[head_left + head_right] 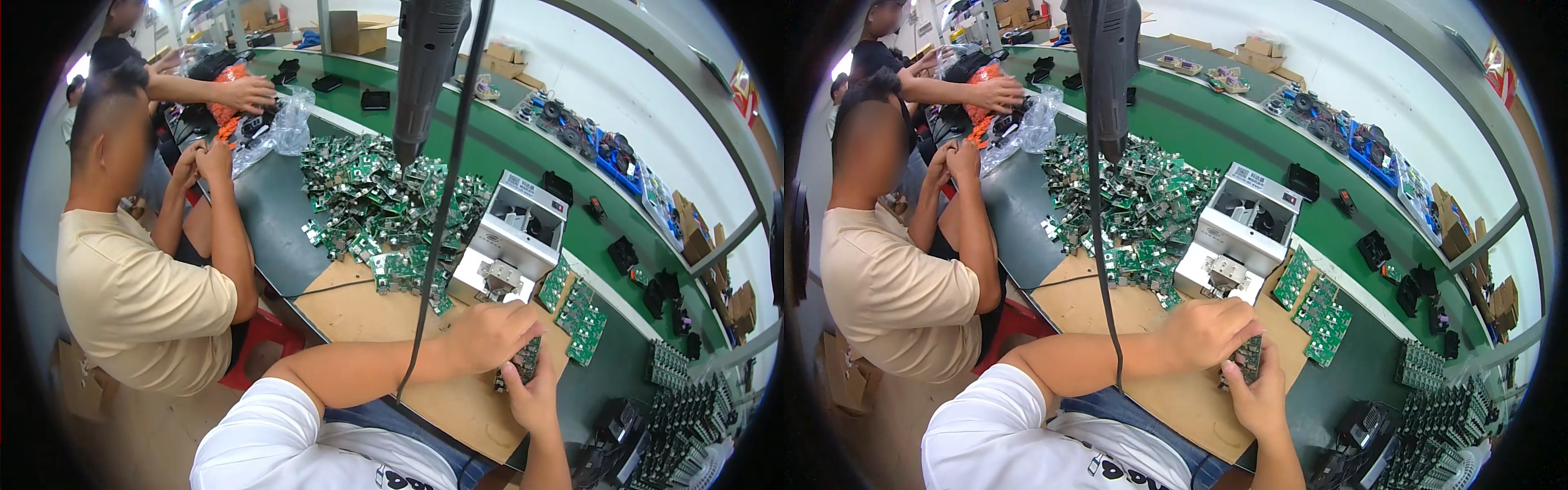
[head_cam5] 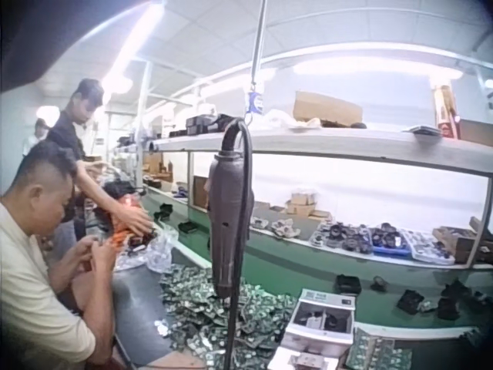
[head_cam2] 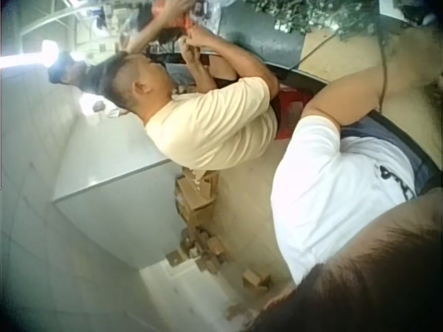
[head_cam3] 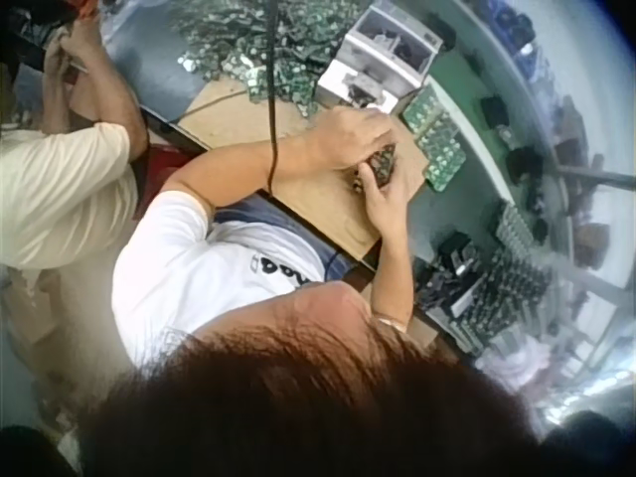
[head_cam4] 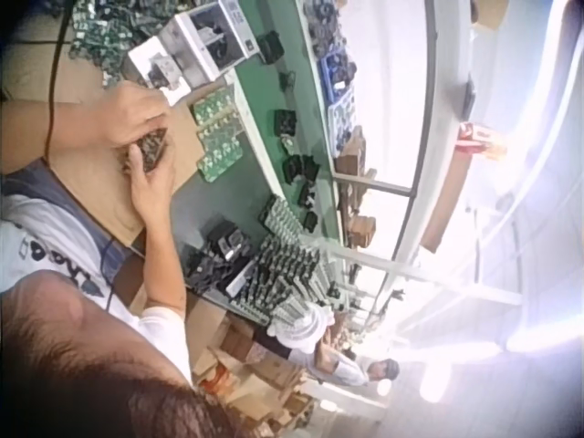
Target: Assembling electronic circuit boards into plastic cases using an electric screwdriver.
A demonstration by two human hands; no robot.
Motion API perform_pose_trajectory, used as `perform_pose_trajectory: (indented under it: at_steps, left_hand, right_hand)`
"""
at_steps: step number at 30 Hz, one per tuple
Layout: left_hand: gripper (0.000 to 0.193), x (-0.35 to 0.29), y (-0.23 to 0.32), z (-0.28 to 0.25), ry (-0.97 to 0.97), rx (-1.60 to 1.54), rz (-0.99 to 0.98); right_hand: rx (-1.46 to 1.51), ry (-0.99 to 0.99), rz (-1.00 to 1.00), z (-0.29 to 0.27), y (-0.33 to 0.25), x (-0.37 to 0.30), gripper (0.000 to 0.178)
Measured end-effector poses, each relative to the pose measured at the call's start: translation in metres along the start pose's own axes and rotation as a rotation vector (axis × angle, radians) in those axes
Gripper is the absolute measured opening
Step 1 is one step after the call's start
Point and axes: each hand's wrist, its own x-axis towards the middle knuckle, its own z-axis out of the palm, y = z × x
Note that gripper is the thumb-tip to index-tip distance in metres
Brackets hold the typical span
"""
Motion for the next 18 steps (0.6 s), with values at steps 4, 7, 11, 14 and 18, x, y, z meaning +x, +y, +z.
perform_pose_trajectory:
  at_steps: [4,7,11,14,18]
  left_hand:
    - [0.025,0.004,0.001,-0.007,-0.039,-0.093,0.03]
    - [0.026,0.003,0.003,-0.009,-0.117,-0.072,0.02]
    - [0.034,0.005,-0.004,-0.005,-0.094,-0.296,-0.15]
    - [0.035,0.007,-0.01,-0.003,-0.144,-0.364,-0.127]
    - [0.042,0.011,-0.01,-0.009,-0.351,-0.481,-0.273]
  right_hand:
    - [0.017,-0.19,0.375,-0.006,0.004,0.001,0.016]
    - [-0.237,-0.139,-0.045,-0.009,0.001,0.003,0.016]
    - [-0.206,-0.11,0.067,-0.024,-0.014,0.003,0.019]
    - [-0.22,-0.216,-0.025,-0.032,-0.021,0.002,0.019]
    - [-0.211,-0.297,-0.008,-0.035,-0.022,0.002,0.019]
